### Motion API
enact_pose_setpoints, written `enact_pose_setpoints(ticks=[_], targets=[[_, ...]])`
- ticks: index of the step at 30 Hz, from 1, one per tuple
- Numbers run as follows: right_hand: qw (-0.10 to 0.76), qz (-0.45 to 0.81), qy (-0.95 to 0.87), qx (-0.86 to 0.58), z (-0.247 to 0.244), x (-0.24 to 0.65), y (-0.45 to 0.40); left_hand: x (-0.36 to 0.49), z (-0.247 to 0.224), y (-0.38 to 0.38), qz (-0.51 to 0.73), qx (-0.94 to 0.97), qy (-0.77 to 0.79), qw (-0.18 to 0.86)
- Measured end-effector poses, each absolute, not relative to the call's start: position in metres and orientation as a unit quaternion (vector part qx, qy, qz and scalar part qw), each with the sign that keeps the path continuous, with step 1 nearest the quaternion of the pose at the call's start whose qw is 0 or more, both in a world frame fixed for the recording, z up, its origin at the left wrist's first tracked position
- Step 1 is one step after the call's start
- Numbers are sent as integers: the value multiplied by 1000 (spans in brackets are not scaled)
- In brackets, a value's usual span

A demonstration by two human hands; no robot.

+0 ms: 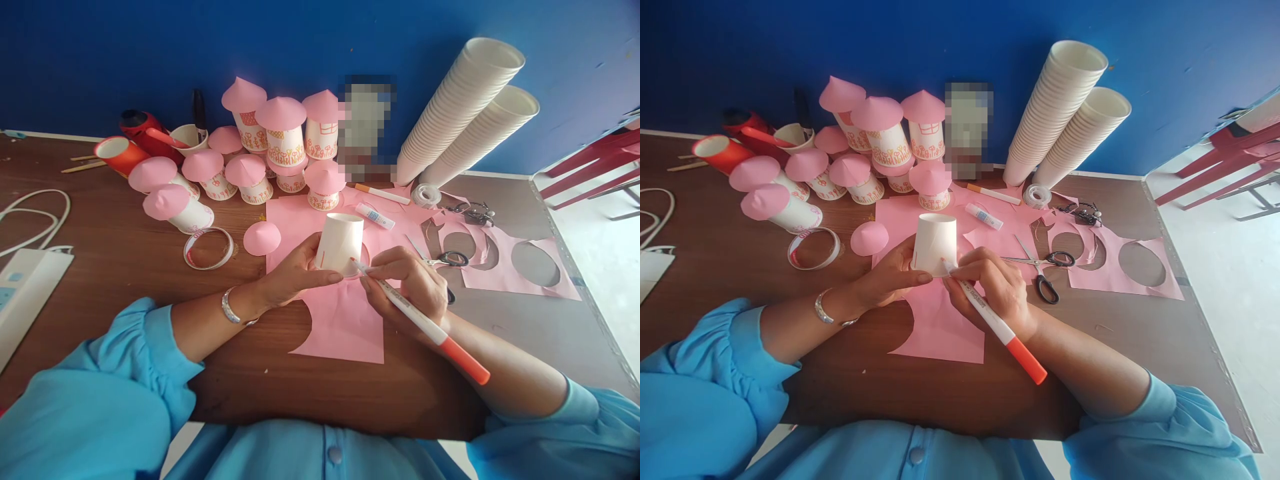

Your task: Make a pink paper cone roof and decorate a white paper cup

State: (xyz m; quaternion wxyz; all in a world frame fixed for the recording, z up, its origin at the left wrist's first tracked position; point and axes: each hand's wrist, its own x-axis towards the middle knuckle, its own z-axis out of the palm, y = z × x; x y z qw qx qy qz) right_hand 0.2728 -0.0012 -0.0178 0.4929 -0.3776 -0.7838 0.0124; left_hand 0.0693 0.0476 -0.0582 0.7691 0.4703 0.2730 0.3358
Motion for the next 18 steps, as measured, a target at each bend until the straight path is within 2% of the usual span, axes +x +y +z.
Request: enact_pose_setpoints(ticks=[18], targets=[[443,98,-808,-375,-8,274,-5,69,-56,47,338,458,273,776]])
